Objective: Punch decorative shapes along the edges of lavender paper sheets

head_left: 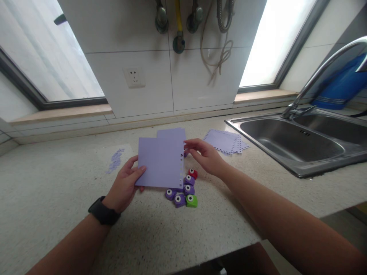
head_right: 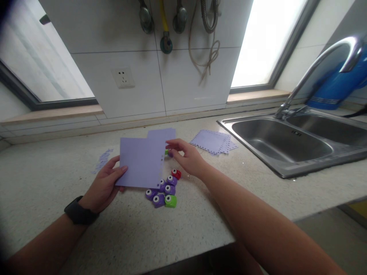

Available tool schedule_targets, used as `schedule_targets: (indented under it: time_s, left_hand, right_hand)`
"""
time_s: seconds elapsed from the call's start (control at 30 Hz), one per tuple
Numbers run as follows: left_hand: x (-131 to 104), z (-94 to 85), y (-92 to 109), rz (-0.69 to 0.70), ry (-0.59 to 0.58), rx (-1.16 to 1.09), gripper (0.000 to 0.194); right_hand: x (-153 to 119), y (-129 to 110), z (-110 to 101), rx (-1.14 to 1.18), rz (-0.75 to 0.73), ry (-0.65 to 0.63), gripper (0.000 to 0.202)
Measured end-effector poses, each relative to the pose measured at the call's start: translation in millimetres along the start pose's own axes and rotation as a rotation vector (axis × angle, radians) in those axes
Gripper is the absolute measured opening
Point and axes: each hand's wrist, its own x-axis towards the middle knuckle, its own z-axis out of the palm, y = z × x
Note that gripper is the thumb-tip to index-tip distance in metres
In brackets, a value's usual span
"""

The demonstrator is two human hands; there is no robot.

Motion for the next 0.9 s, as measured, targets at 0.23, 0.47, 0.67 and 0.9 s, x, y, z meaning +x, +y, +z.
schedule_targets:
  time_s: [0.23, 0.47, 0.67, 0.9]
  left_hand:
    - [7, -2.4, -3, 0.060, 0.180, -0.051, 0.042]
    - [13, -10.7, 7, 0.127, 0.377, -0.253, 0.036]
    - [16, -13.9, 8, 0.109, 0.368, -0.282, 0.034]
    - [18, -14.0, 5, 0.131, 0.371, -0.302, 0.035]
  right_hand:
    - [5, 10, -13, -0.136, 0.055, 0.013, 0.030]
    - [4, 6, -8, -0.249, 0.077, -0.059, 0.037]
    - [3, 12, -6, -0.001, 0.149, -0.074, 0.029]
    - [3, 2, -9, -0.096, 0.144, -0.058, 0.031]
